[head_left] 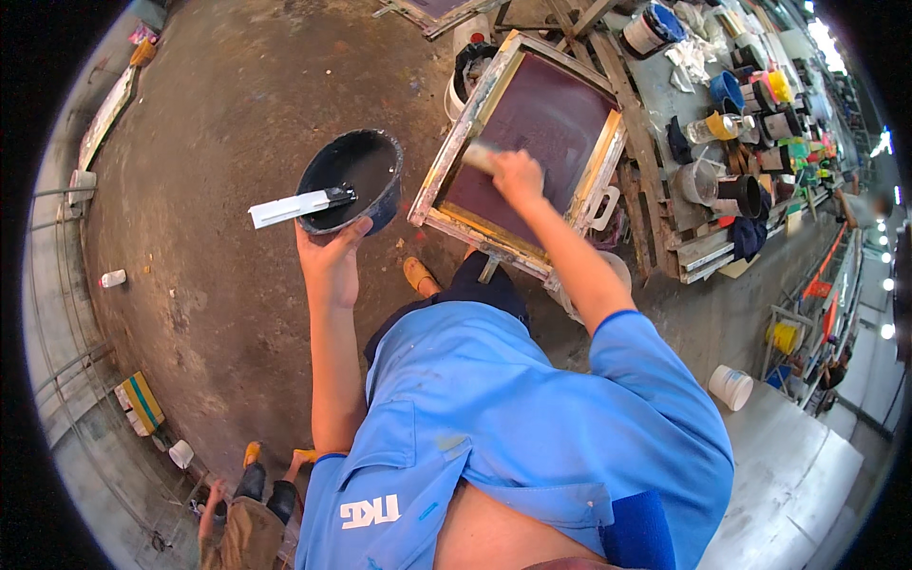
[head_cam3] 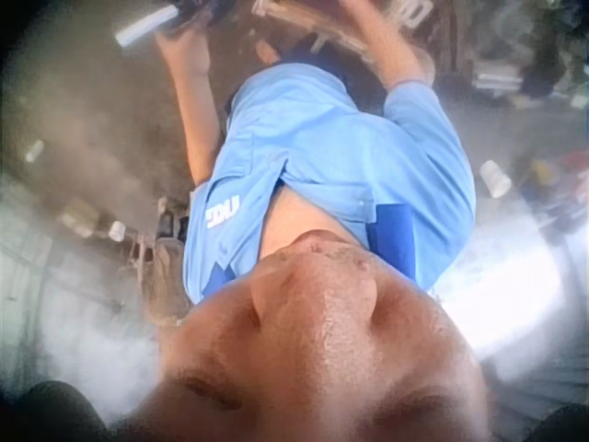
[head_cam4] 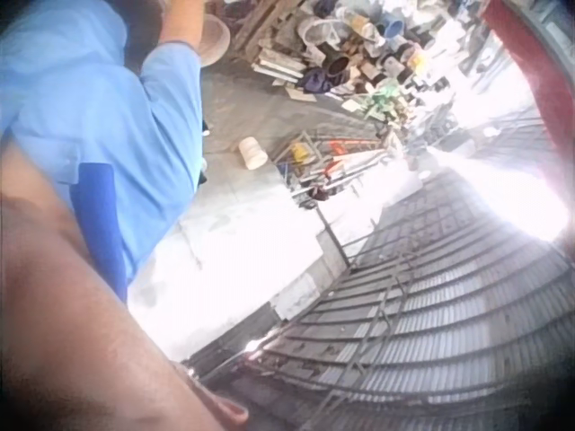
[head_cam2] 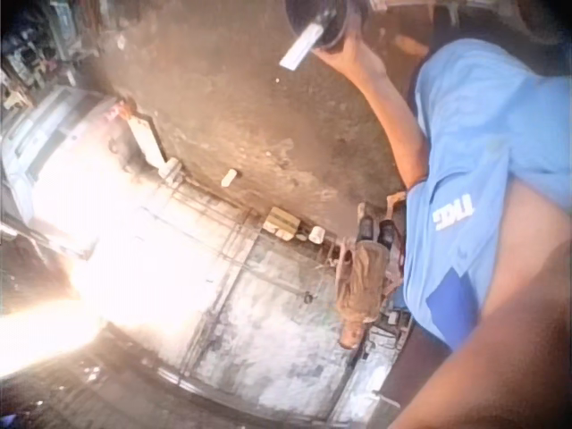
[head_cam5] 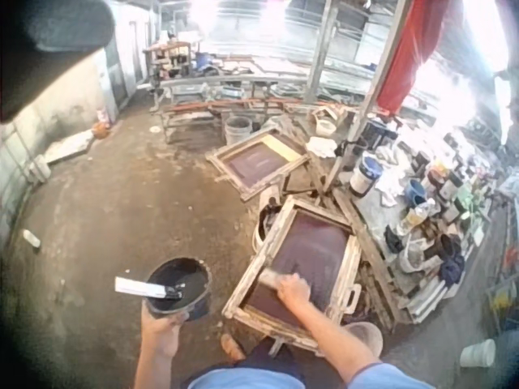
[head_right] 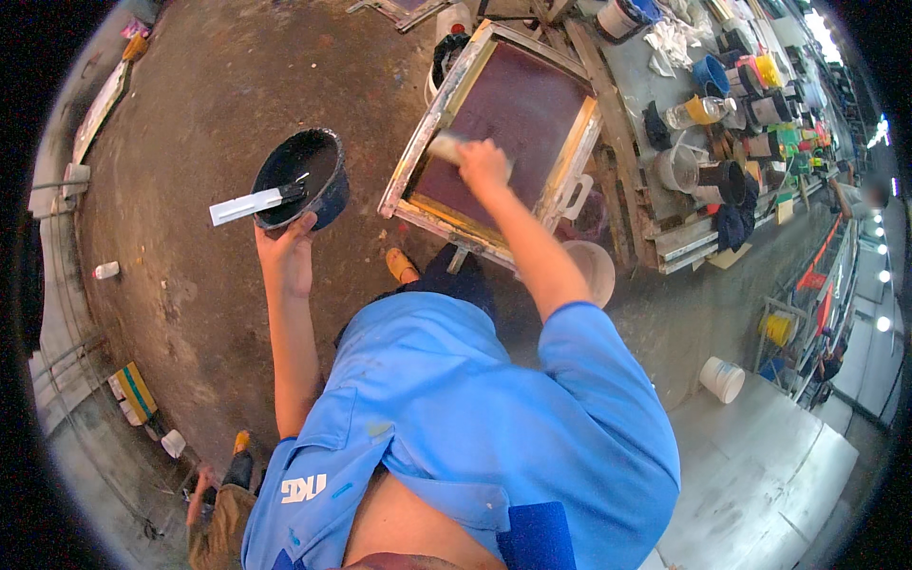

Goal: The person pours a dark liquid onto a screen printing frame and spreads it evenly with a squeegee. They then put on a glove and wipe the screen surface with a white cloth.

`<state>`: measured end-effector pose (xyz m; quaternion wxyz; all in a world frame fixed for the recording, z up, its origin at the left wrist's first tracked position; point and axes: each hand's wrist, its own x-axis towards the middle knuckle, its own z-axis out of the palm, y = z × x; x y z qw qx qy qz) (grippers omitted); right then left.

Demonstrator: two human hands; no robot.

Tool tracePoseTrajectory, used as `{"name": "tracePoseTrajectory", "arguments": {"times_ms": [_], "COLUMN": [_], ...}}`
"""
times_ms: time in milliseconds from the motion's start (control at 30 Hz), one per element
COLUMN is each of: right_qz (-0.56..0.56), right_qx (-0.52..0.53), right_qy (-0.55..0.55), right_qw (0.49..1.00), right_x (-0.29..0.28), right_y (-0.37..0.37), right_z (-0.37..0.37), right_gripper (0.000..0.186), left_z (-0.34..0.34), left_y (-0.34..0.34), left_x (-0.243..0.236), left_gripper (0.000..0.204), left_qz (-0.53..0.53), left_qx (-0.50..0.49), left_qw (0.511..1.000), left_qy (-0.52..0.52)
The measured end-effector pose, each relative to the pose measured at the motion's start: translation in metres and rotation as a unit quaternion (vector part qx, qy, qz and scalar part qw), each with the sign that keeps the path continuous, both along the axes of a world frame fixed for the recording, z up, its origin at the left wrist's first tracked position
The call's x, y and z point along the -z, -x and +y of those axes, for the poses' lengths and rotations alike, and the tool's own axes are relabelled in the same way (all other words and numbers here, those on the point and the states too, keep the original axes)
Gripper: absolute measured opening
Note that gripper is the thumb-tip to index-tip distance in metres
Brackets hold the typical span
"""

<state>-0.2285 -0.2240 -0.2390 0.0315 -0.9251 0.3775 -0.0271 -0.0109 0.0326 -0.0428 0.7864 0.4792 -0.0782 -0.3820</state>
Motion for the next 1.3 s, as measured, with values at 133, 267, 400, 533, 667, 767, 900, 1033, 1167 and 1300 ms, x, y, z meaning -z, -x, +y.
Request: {"name": "tracePoseTrajectory", "arguments": {"times_ms": [133,267,400,533,667,767,900,1033,1167,1300], "right_qz": [-0.051,-0.066,-0.062,-0.051,-0.042,-0.098,-0.116,-0.089,0.017,0.033], "right_qx": [-0.127,-0.095,0.019,0.058,0.029,-0.034,-0.081,-0.16,-0.263,-0.331], "right_qy": [-0.035,-0.056,0.027,0.019,0.007,-0.055,-0.087,-0.108,-0.123,-0.072], "right_qw": [0.99,0.992,0.998,0.997,0.999,0.993,0.986,0.977,0.957,0.94], "right_x": [0.007,-0.009,-0.021,0.0,0.022,0.023,0.007,-0.001,-0.014,0.001], "right_y": [0.023,0.025,0.007,-0.013,-0.021,-0.002,0.012,0.017,-0.004,-0.029], "right_z": [0.058,0.024,-0.051,-0.066,0.011,0.078,0.118,0.102,0.054,0.006], "right_gripper": [0.056,0.05,0.046,0.045,0.045,0.048,0.053,0.056,0.051,0.044], "left_z": [0.003,-0.002,-0.005,0.005,0.017,0.021,0.016,0.01,0.014,0.016], "left_y": [0.0,-0.001,-0.003,-0.006,-0.012,-0.012,-0.011,-0.01,-0.015,-0.013], "left_x": [0.007,0.006,-0.002,-0.001,0.002,0.007,0.017,0.012,0.024,0.024], "left_gripper": [0.069,0.07,0.072,0.067,0.073,0.072,0.068,0.065,0.061,0.062], "left_qz": [0.021,0.008,-0.01,-0.032,-0.012,-0.004,0.028,0.018,0.007,-0.009], "left_qx": [0.002,0.008,0.019,0.015,-0.012,-0.018,-0.02,0.001,0.024,0.01], "left_qw": [1.0,1.0,1.0,0.999,1.0,1.0,0.999,1.0,0.999,0.999], "left_qy": [0.008,0.002,-0.011,-0.01,-0.013,-0.014,-0.013,0.006,0.035,0.04]}}
